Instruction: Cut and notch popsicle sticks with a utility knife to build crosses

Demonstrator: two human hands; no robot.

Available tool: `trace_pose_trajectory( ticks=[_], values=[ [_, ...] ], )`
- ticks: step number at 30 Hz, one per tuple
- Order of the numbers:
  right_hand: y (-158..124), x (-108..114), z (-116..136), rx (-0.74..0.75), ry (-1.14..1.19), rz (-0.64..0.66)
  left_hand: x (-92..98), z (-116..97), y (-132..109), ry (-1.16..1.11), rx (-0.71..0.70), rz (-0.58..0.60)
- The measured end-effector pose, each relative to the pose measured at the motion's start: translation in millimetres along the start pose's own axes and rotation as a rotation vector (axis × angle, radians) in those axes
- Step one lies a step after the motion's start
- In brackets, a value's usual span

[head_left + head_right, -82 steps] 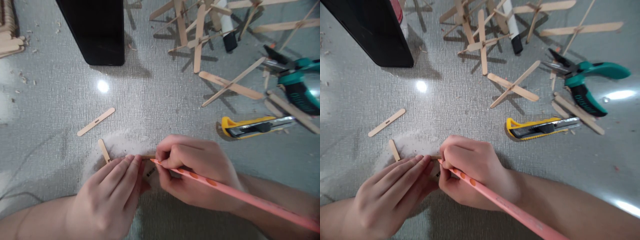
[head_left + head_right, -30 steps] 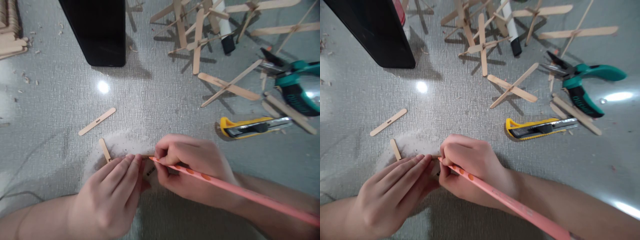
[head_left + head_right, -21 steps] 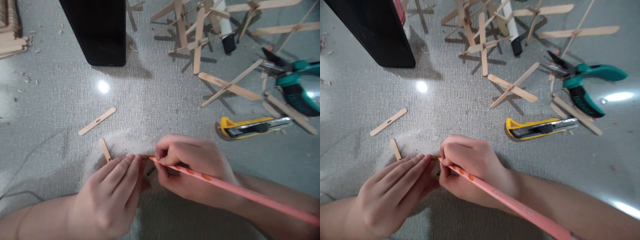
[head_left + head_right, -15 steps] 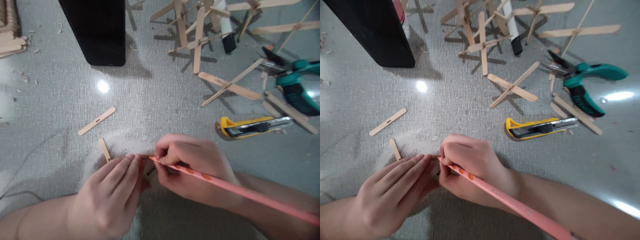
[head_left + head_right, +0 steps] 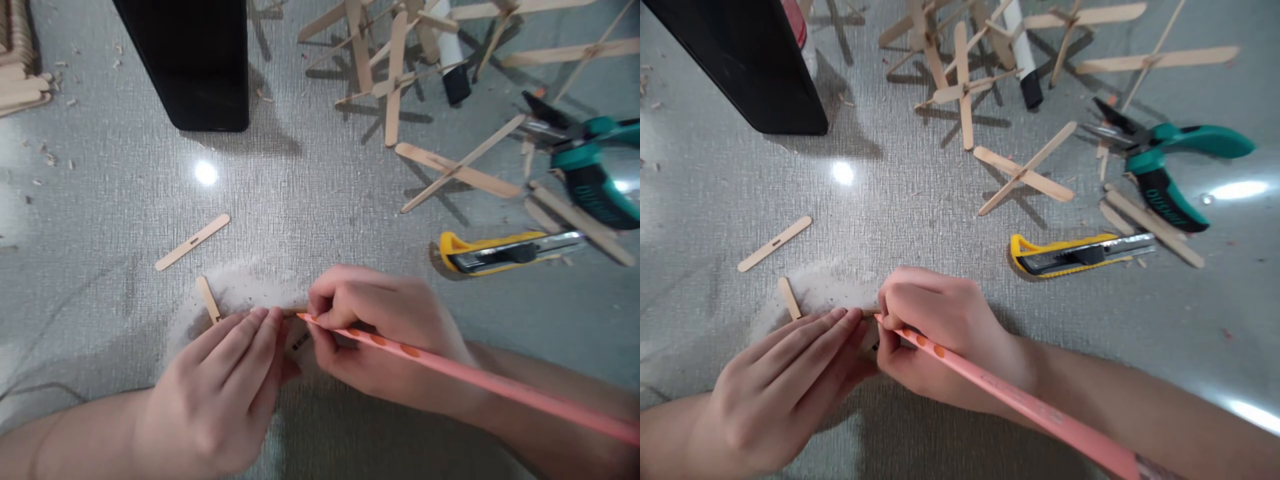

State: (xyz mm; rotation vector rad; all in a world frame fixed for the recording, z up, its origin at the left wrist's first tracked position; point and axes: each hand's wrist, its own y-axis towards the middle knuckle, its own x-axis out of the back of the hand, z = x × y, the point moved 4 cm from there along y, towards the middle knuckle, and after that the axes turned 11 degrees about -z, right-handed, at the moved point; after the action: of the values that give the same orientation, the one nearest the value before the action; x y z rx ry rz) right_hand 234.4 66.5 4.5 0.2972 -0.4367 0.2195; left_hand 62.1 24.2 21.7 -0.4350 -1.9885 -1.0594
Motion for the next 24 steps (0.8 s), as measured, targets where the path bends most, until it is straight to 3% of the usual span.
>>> trace_pose_trajectory(
  ticks=[24],
  values=[
    [-1.9, 3.6, -0.1, 0.003, -0.013, 0.006, 1.0, 0.9, 1.5, -0.008, 0.013, 0.014]
  ],
)
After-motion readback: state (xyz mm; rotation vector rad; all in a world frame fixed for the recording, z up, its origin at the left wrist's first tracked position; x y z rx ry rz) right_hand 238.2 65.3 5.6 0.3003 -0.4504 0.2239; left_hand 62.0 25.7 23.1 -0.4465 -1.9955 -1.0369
